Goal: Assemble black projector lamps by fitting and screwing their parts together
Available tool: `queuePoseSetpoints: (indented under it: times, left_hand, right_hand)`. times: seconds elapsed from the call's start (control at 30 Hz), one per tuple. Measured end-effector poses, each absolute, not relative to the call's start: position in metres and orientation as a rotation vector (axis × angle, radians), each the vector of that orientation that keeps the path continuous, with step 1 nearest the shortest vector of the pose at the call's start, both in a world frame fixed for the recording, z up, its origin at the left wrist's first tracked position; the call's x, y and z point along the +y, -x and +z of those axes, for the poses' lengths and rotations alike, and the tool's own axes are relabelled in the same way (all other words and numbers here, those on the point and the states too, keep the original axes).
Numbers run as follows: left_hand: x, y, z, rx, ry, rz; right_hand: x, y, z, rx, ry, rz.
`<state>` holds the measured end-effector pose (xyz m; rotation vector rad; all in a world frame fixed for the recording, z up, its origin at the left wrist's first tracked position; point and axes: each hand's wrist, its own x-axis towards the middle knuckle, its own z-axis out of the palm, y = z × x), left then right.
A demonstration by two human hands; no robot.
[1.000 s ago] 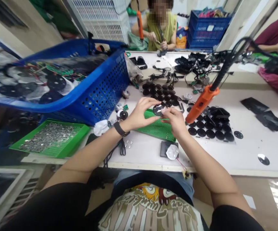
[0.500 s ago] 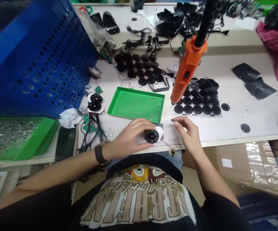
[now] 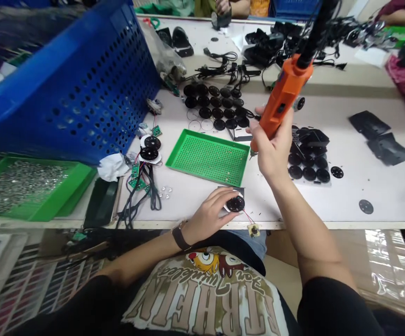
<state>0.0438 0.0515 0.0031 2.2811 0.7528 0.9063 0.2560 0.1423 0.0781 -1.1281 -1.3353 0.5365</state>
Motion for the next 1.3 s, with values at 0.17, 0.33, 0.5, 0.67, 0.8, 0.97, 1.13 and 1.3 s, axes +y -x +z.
queuePoseSetpoints:
  times: [0.17,0.33,0.5,0.67,0.8,0.97,1.13,1.3]
  left_hand:
    - [0.049,-0.044,-0.005,0.75,-2.198,0.989]
    - [0.048,-0.045,-0.006,0.728,-2.225,1.035]
    - [0.048,-0.044,-0.006,0.729,-2.202,1.034]
    - [0.049,-0.044,-0.006,0.734,-2.202,1.03]
    - [0.049,-0.045,-0.007,0.73,-2.204,1.039]
    - [0.05,-0.044,-0.007,0.721,-2.205,1.045]
    - [0.05,-0.045,-0.006,0.72,-2.19,1.042]
    - [0.05,-0.045,-0.006,0.716,-2.195,1.049]
  right_hand:
    - [0.156,-0.233,0.078,-1.201,1.03,0.526]
    - [0.155,-0.224,0.085,-1.112,0.938,0.631]
    - [0.154,-0.222,0.087,-1.072,0.874,0.589]
    - [0.151,-0.214,0.08,-0.984,0.831,0.677]
    - [0.149,-0.205,0.074,-0.947,0.851,0.687]
    - [0.146,-0.201,0.068,-0.931,0.808,0.705]
    - [0.143,-0.197,0.068,-0.94,0.829,0.7]
    - [0.144,-0.195,0.062,-0.984,0.861,0.692]
